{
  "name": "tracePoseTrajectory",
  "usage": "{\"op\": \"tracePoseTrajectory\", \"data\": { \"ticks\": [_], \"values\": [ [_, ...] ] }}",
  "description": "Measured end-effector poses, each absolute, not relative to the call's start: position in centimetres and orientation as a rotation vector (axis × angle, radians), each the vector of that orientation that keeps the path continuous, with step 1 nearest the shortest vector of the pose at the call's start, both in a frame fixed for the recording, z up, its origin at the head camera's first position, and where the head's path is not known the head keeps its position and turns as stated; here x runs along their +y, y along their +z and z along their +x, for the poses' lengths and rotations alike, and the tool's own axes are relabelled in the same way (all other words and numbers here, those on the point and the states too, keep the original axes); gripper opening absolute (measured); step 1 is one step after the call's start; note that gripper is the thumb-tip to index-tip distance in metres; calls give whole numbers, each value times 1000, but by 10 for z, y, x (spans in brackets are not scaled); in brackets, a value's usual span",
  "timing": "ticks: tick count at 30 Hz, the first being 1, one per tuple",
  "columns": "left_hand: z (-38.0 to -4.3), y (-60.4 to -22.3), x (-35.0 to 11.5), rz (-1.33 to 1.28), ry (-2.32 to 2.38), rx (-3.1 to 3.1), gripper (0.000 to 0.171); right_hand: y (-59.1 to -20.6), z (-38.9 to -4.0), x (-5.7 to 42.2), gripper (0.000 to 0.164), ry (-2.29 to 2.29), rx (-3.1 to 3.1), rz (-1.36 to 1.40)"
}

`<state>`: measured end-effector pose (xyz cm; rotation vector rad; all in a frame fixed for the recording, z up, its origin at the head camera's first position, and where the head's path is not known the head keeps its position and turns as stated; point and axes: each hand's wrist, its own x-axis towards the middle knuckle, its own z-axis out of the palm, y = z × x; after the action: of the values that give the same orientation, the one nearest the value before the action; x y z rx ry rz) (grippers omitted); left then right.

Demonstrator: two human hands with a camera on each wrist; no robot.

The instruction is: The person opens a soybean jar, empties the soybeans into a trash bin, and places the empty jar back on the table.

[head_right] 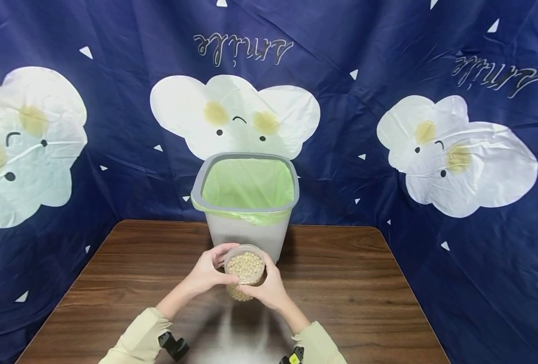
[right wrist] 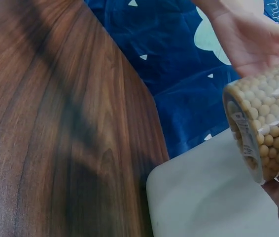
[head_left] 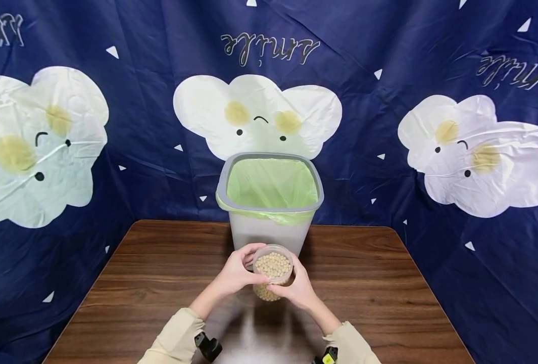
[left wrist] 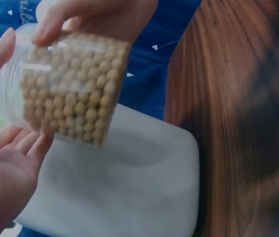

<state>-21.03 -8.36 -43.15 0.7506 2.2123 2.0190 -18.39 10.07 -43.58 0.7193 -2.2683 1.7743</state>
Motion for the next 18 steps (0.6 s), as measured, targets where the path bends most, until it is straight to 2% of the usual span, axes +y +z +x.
{"op": "tracePoseTrajectory", "data": {
  "ticks": [5,12,18],
  "values": [
    [-208,-431,-77,705,2090,2330,70,-435,-185,97,76,1746,-2229,647],
    [-189,-406,-65,598,2102,2535,71,-433,-185,94,77,1673,-2175,624],
    [-200,-434,-58,605,2116,2767,74,-432,-184,88,76,1526,-2159,522]
  ]
}}
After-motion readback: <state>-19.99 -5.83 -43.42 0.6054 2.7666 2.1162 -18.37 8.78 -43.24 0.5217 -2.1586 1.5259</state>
